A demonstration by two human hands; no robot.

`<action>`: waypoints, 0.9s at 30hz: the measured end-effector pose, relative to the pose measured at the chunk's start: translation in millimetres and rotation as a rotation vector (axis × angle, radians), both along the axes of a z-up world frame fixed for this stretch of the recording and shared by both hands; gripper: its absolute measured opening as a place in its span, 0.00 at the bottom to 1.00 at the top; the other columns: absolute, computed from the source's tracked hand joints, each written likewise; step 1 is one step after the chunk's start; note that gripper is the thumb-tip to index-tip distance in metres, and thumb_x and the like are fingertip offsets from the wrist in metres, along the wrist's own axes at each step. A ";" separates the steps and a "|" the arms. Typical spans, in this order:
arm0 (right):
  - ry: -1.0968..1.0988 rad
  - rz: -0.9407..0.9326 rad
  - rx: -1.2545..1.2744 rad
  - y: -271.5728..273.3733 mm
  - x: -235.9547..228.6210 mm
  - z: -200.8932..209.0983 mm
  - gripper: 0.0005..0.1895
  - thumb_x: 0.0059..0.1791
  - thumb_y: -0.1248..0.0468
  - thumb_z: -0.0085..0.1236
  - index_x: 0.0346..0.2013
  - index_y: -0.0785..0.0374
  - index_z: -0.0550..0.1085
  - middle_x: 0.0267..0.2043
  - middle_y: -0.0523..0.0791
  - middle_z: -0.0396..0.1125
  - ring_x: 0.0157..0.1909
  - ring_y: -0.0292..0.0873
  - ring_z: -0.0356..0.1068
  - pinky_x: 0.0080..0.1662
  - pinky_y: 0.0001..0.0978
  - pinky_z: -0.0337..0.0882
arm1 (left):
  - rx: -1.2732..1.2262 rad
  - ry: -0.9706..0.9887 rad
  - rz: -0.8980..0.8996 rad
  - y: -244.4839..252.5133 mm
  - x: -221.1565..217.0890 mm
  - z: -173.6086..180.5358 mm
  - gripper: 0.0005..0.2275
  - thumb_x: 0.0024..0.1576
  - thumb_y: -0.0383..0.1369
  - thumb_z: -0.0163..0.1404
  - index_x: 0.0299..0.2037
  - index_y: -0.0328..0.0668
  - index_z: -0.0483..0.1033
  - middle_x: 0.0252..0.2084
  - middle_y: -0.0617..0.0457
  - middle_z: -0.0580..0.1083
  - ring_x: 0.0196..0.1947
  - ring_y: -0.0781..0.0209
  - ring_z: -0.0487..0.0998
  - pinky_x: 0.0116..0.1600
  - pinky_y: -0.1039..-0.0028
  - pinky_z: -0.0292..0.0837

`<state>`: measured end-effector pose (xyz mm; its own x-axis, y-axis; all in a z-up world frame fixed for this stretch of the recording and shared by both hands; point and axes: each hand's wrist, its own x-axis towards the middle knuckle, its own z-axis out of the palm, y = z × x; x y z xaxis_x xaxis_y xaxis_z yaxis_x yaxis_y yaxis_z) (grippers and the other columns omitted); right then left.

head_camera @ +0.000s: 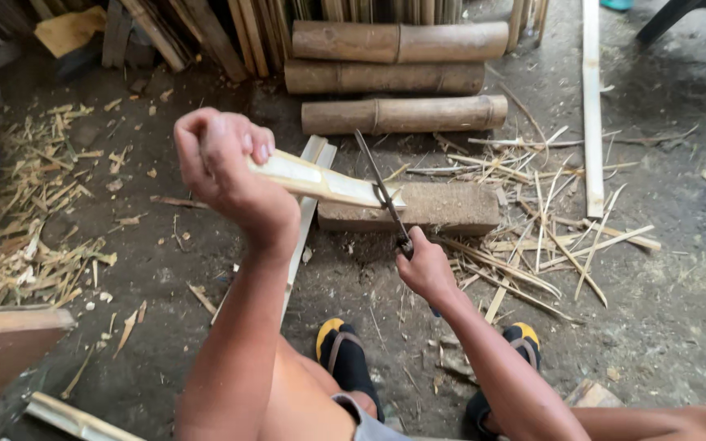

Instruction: The person uses a knife to shave and shape a piece of bamboo, removing the outer layer and smoothing the surface. They repeatedly rotate the bamboo and make precise cuts to refine its shape.

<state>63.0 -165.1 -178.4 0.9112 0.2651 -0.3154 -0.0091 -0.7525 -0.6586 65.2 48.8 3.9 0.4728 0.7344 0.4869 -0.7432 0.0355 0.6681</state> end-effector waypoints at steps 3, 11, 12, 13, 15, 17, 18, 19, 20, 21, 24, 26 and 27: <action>0.064 0.006 0.087 3.7 -19.1 20.4 0.13 0.50 0.62 0.54 0.44 0.63 0.65 0.29 0.58 0.73 0.31 0.60 0.76 0.35 0.51 0.72 | 0.020 -0.004 -0.019 -3.7 4.0 1.7 0.03 0.69 0.26 0.41 0.42 0.38 0.63 0.29 0.55 0.61 0.27 0.68 0.58 0.33 0.77 0.58; 0.085 0.010 0.086 19.3 -8.2 18.0 0.12 0.49 0.64 0.53 0.44 0.64 0.64 0.32 0.56 0.73 0.29 0.59 0.75 0.30 0.53 0.73 | 0.006 0.014 -0.016 5.7 -2.1 -1.2 0.03 0.67 0.28 0.41 0.41 0.38 0.62 0.27 0.55 0.61 0.25 0.68 0.58 0.31 0.76 0.58; -0.053 0.033 0.050 19.4 -1.3 16.0 0.14 0.47 0.65 0.57 0.43 0.66 0.64 0.31 0.59 0.73 0.31 0.62 0.73 0.32 0.54 0.71 | 0.005 0.016 -0.006 9.7 -3.1 1.1 0.03 0.66 0.28 0.41 0.41 0.38 0.62 0.28 0.55 0.61 0.25 0.69 0.58 0.31 0.76 0.59; -0.191 0.056 0.014 18.9 1.3 15.1 0.17 0.45 0.66 0.61 0.42 0.67 0.64 0.29 0.61 0.72 0.33 0.64 0.71 0.34 0.54 0.69 | 0.005 0.018 0.003 12.5 -4.4 3.1 0.03 0.65 0.28 0.41 0.41 0.38 0.62 0.29 0.54 0.61 0.25 0.69 0.58 0.31 0.76 0.59; -0.008 0.035 -0.012 11.0 8.6 16.2 0.16 0.48 0.65 0.57 0.47 0.65 0.63 0.28 0.62 0.72 0.30 0.59 0.73 0.34 0.50 0.70 | 0.011 0.005 -0.002 9.5 5.0 4.7 0.02 0.65 0.27 0.41 0.41 0.38 0.62 0.29 0.54 0.61 0.26 0.69 0.58 0.31 0.76 0.59; 0.075 0.080 0.064 7.0 -15.6 15.0 0.13 0.51 0.65 0.55 0.46 0.64 0.63 0.29 0.60 0.73 0.28 0.55 0.75 0.33 0.46 0.72 | 0.024 0.038 -0.005 6.0 -1.3 -1.6 0.02 0.66 0.27 0.41 0.42 0.38 0.62 0.26 0.55 0.61 0.26 0.69 0.57 0.32 0.76 0.59; 0.034 0.127 0.158 6.8 -22.0 14.2 0.11 0.51 0.64 0.54 0.43 0.65 0.63 0.30 0.58 0.74 0.28 0.53 0.76 0.32 0.44 0.74 | 0.018 0.026 -0.008 4.2 0.3 -4.3 0.02 0.66 0.27 0.41 0.42 0.38 0.63 0.27 0.55 0.61 0.26 0.69 0.57 0.32 0.76 0.58; -0.006 0.174 0.252 8.0 -23.0 12.2 0.10 0.52 0.64 0.53 0.40 0.66 0.63 0.31 0.55 0.75 0.27 0.51 0.77 0.30 0.42 0.75 | 0.012 0.014 -0.011 2.9 2.7 -7.0 0.02 0.66 0.27 0.41 0.42 0.38 0.63 0.27 0.55 0.61 0.26 0.69 0.57 0.32 0.76 0.58; -0.132 0.177 0.255 10.1 -34.3 9.0 0.10 0.50 0.64 0.55 0.40 0.64 0.64 0.30 0.56 0.74 0.28 0.53 0.76 0.31 0.44 0.74 | 0.006 0.027 -0.022 2.9 -0.8 -10.3 0.01 0.66 0.27 0.41 0.42 0.38 0.63 0.27 0.55 0.61 0.26 0.69 0.57 0.32 0.76 0.57; -0.258 0.179 0.255 12.3 -40.6 5.1 0.11 0.47 0.65 0.57 0.40 0.63 0.65 0.29 0.57 0.74 0.28 0.56 0.75 0.31 0.45 0.73 | 0.018 0.046 -0.013 3.5 -4.6 -12.7 0.02 0.66 0.27 0.41 0.42 0.39 0.62 0.27 0.55 0.61 0.26 0.69 0.57 0.31 0.76 0.58; -0.002 0.009 0.094 18.2 -11.3 -8.3 0.12 0.49 0.66 0.55 0.44 0.63 0.65 0.29 0.56 0.73 0.29 0.59 0.76 0.31 0.50 0.74 | 0.042 0.042 0.024 12.5 -1.4 -7.5 0.02 0.66 0.27 0.41 0.41 0.40 0.62 0.28 0.55 0.61 0.25 0.68 0.58 0.29 0.76 0.59; 0.096 -0.041 -0.007 17.8 -0.8 -16.4 0.13 0.49 0.66 0.56 0.45 0.63 0.64 0.29 0.57 0.73 0.30 0.61 0.75 0.32 0.52 0.73 | 0.029 0.057 0.052 19.3 -3.1 -1.8 0.03 0.65 0.28 0.40 0.39 0.41 0.62 0.29 0.56 0.61 0.24 0.68 0.58 0.28 0.76 0.59; -0.009 -0.011 -0.028 16.6 3.8 -18.7 0.16 0.47 0.66 0.59 0.45 0.64 0.65 0.28 0.59 0.72 0.31 0.64 0.73 0.34 0.53 0.71 | 0.039 0.073 0.052 20.0 0.1 0.6 0.02 0.64 0.28 0.40 0.39 0.41 0.62 0.29 0.56 0.62 0.24 0.68 0.58 0.28 0.75 0.59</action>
